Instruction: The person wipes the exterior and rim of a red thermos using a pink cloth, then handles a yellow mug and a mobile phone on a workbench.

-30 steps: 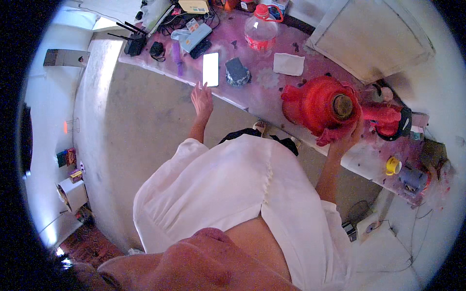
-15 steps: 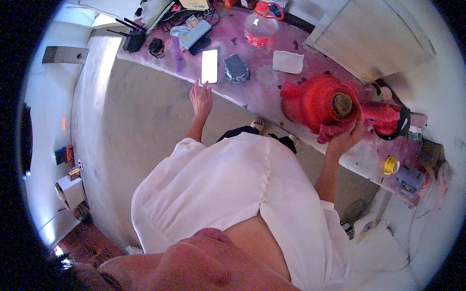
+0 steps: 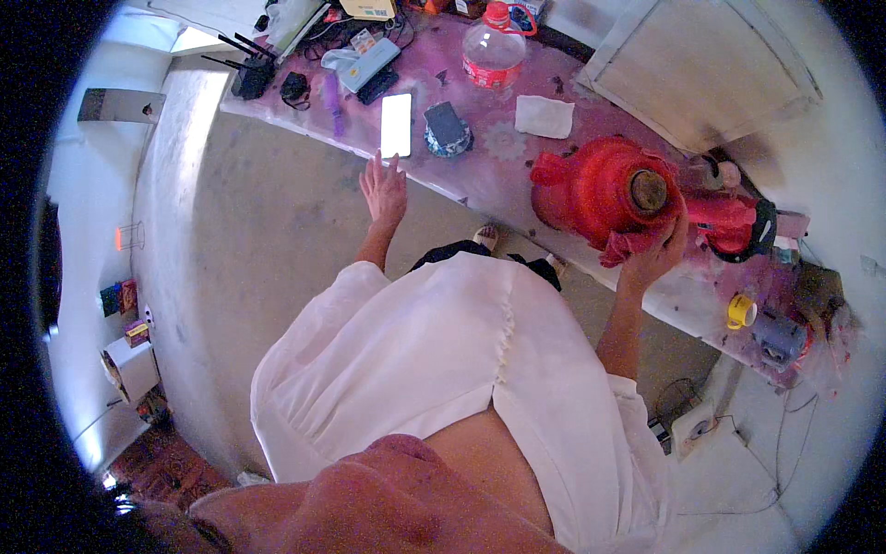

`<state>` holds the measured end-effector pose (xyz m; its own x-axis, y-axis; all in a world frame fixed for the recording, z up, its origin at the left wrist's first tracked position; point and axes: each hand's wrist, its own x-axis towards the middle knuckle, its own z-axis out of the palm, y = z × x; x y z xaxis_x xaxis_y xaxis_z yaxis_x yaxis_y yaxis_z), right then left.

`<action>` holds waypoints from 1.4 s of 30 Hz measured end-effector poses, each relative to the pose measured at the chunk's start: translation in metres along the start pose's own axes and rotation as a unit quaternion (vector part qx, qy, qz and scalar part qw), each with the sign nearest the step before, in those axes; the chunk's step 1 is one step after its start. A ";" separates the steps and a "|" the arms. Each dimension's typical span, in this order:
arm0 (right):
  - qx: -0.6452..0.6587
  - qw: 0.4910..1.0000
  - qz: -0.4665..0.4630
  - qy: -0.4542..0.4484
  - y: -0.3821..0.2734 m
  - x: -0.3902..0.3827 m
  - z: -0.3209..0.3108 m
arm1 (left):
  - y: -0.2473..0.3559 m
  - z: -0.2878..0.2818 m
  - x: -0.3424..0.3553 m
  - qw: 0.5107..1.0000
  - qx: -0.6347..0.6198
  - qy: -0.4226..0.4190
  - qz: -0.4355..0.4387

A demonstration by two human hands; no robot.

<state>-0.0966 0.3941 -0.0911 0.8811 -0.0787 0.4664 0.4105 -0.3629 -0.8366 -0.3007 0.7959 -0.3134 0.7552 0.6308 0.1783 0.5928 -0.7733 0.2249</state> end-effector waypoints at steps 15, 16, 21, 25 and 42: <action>-0.124 0.992 0.002 0.014 0.000 -0.017 -0.007 | -0.003 -0.005 -0.002 1.000 -0.017 0.007 -0.009; -0.123 0.992 0.002 0.013 0.003 -0.015 -0.007 | -0.003 -0.004 -0.002 1.000 -0.022 0.013 -0.005; 0.084 0.993 0.077 -0.002 0.011 0.005 -0.001 | -0.006 0.005 -0.006 1.000 -0.020 0.014 0.009; 0.122 0.987 0.100 -0.006 0.053 0.003 -0.013 | -0.003 0.005 -0.006 0.999 -0.033 0.011 0.009; -0.007 1.000 0.024 -0.008 0.000 0.002 0.000 | 0.003 0.001 0.004 1.000 -0.017 -0.002 0.002</action>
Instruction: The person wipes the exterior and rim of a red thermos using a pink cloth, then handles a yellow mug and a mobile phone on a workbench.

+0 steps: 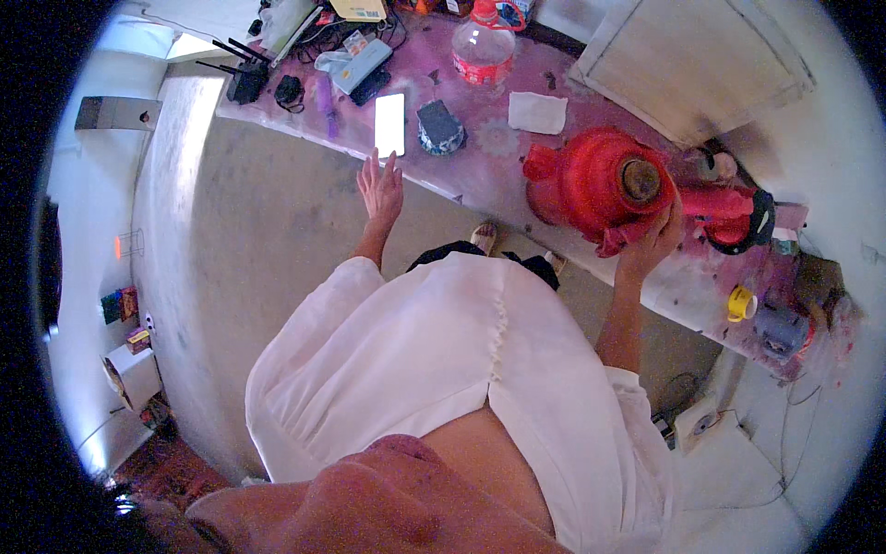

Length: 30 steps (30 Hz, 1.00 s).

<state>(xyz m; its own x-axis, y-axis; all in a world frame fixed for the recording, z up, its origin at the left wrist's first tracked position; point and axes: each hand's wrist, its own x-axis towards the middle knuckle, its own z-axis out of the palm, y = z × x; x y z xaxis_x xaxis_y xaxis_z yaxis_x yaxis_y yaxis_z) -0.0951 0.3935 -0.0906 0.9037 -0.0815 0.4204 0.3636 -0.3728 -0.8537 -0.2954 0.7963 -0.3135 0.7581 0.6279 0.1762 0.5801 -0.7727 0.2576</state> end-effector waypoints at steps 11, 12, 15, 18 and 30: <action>0.021 1.000 -0.011 0.002 0.013 0.000 -0.002 | -0.003 0.011 0.044 0.995 0.016 0.032 -0.088; 0.005 1.000 -0.005 0.010 0.013 0.001 -0.002 | 0.000 0.011 0.045 0.995 0.015 0.033 -0.088; -0.015 0.999 -0.013 0.030 0.018 -0.002 -0.001 | 0.019 0.005 0.046 0.998 -0.047 0.023 0.022; 0.021 1.000 -0.010 0.011 0.008 -0.002 0.001 | 0.014 -0.003 0.038 0.994 -0.081 0.050 0.043; 0.059 0.996 0.032 -0.056 0.032 0.020 -0.010 | -0.012 -0.005 0.029 0.998 -0.029 0.041 -0.028</action>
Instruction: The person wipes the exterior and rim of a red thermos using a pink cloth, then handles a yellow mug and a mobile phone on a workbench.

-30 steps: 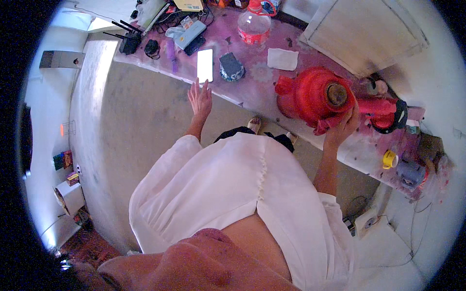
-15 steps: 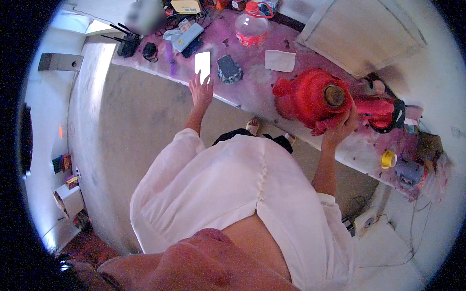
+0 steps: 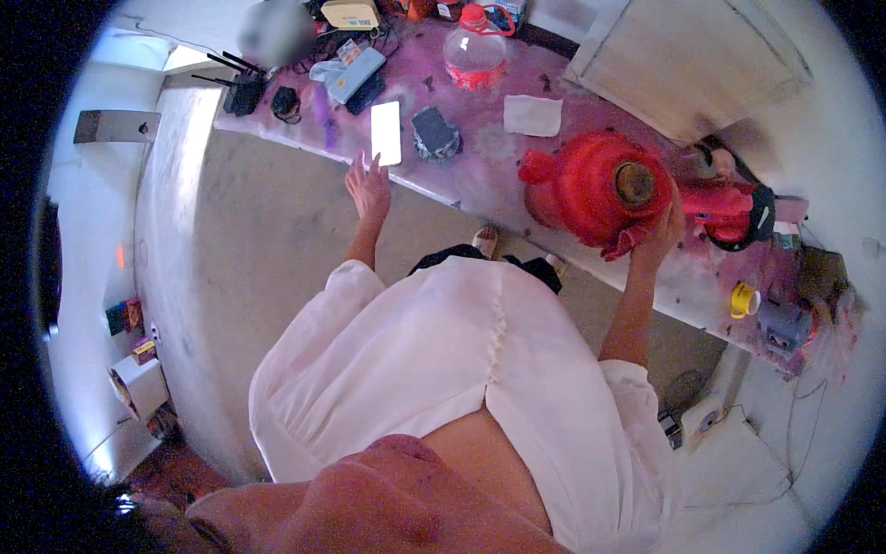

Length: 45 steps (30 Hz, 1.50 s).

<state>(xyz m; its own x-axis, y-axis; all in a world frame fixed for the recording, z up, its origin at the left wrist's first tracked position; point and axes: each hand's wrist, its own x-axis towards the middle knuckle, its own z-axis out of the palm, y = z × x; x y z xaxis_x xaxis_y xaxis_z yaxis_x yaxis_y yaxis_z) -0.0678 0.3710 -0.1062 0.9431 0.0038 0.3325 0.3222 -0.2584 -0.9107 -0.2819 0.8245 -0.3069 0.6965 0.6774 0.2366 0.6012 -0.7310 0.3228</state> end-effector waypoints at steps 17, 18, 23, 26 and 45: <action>-0.057 0.998 0.000 0.031 -0.036 -0.022 0.015 | -0.001 0.008 -0.021 0.997 -0.071 0.031 0.016; -0.070 0.996 -0.040 0.034 -0.051 -0.024 0.020 | -0.005 0.007 -0.025 0.997 -0.068 0.033 -0.003; -0.037 0.998 -0.056 0.005 -0.028 -0.007 0.008 | -0.010 0.003 -0.031 0.997 -0.056 0.049 0.011; -0.021 1.000 -0.019 0.000 -0.014 -0.010 0.004 | -0.006 0.002 -0.018 0.999 -0.022 0.044 -0.001; -0.146 0.984 -0.080 0.067 -0.040 -0.027 0.020 | 0.000 0.010 -0.021 0.995 -0.086 0.042 0.012</action>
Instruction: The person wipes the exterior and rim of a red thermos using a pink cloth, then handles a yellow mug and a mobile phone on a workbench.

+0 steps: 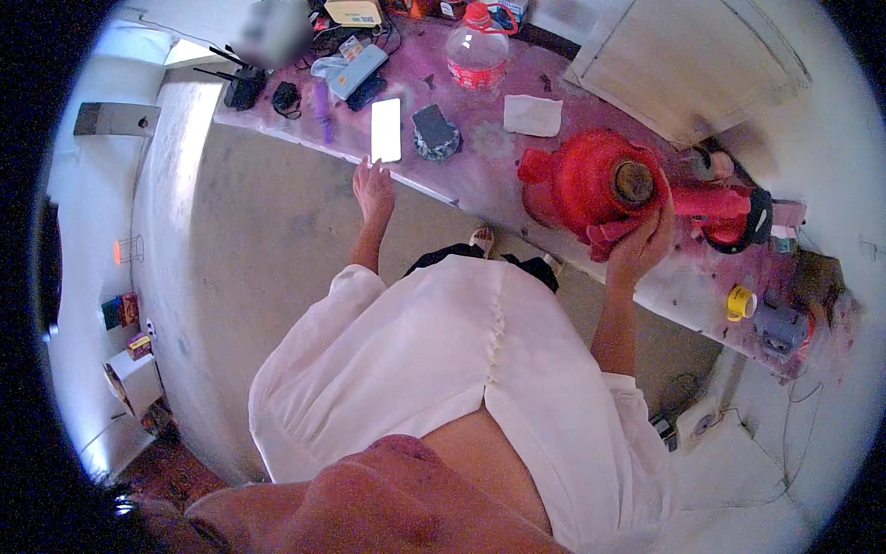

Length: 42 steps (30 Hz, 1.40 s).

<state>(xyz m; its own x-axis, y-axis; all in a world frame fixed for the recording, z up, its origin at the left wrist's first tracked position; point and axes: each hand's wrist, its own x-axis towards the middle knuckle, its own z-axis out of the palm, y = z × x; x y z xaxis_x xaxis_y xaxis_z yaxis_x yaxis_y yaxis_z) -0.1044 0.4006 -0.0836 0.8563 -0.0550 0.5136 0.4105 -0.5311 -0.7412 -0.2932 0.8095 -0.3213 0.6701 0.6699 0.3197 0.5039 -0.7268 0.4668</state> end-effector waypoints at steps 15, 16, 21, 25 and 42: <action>0.044 0.998 -0.010 -0.039 -0.012 0.008 -0.005 | -0.001 -0.006 0.013 0.997 0.052 0.004 -0.052; 0.043 0.998 -0.006 -0.038 -0.004 0.008 -0.004 | -0.001 -0.006 0.014 0.997 0.063 0.001 -0.054; 0.087 0.991 0.091 -0.047 0.020 0.010 -0.006 | -0.011 0.002 0.017 0.997 0.058 -0.001 -0.046; 0.026 0.993 0.114 -0.032 0.037 -0.004 -0.007 | -0.014 0.004 0.013 0.997 0.066 0.004 -0.049; 0.012 0.999 0.021 -0.030 -0.011 0.003 -0.004 | -0.012 0.002 0.009 0.996 0.057 -0.007 -0.069</action>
<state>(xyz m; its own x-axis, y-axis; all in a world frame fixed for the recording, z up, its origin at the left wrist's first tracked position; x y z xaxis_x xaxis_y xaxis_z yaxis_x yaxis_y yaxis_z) -0.1078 0.4024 -0.0725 0.8897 -0.0251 0.4558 0.3811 -0.5088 -0.7719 -0.2923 0.8245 -0.3254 0.5974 0.7627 0.2478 0.6496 -0.6414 0.4082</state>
